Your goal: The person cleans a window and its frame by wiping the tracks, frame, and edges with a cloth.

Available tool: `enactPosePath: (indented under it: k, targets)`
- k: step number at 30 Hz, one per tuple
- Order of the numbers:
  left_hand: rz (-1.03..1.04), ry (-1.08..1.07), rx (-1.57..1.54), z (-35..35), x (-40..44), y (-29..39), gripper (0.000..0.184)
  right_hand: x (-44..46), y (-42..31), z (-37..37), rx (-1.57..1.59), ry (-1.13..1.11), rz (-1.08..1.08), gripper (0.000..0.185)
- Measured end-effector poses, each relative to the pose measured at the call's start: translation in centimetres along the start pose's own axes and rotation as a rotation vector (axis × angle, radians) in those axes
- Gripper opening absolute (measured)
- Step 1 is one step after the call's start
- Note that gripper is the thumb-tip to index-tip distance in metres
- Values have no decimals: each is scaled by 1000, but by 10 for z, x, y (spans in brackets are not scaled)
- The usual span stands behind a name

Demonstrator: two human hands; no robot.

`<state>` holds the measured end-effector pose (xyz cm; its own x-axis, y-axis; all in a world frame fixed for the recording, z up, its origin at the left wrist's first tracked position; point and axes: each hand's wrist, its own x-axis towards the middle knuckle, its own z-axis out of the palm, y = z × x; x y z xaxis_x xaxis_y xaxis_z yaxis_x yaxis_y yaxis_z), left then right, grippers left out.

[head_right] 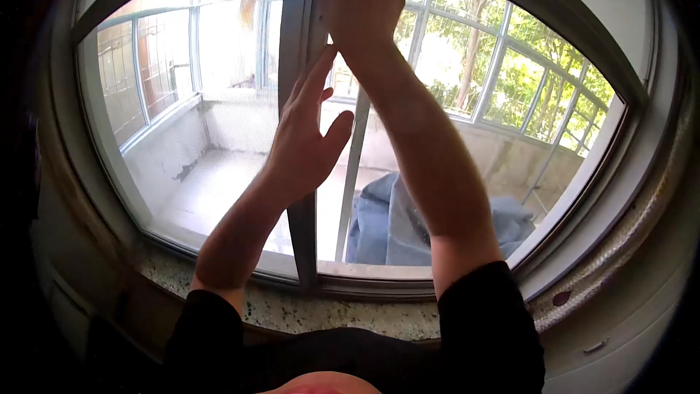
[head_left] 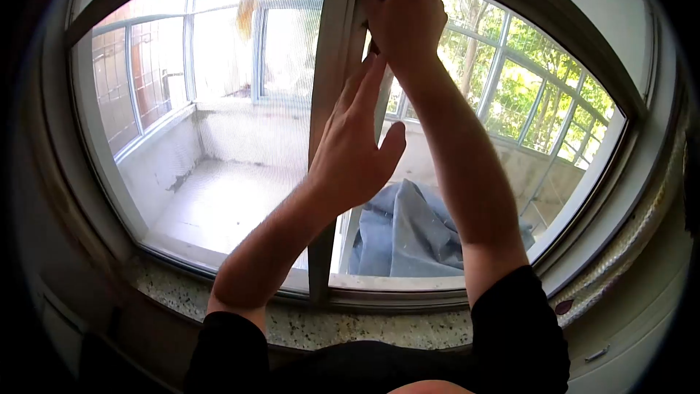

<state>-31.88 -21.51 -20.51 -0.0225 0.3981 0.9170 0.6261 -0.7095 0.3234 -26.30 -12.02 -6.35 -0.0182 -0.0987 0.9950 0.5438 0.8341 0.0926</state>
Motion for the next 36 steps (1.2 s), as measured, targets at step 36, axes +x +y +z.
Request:
enactPosePath:
  k: [36]
  targets:
    - [350,604,662,97,135,7,57,15,104,42,253,151,-587,30]
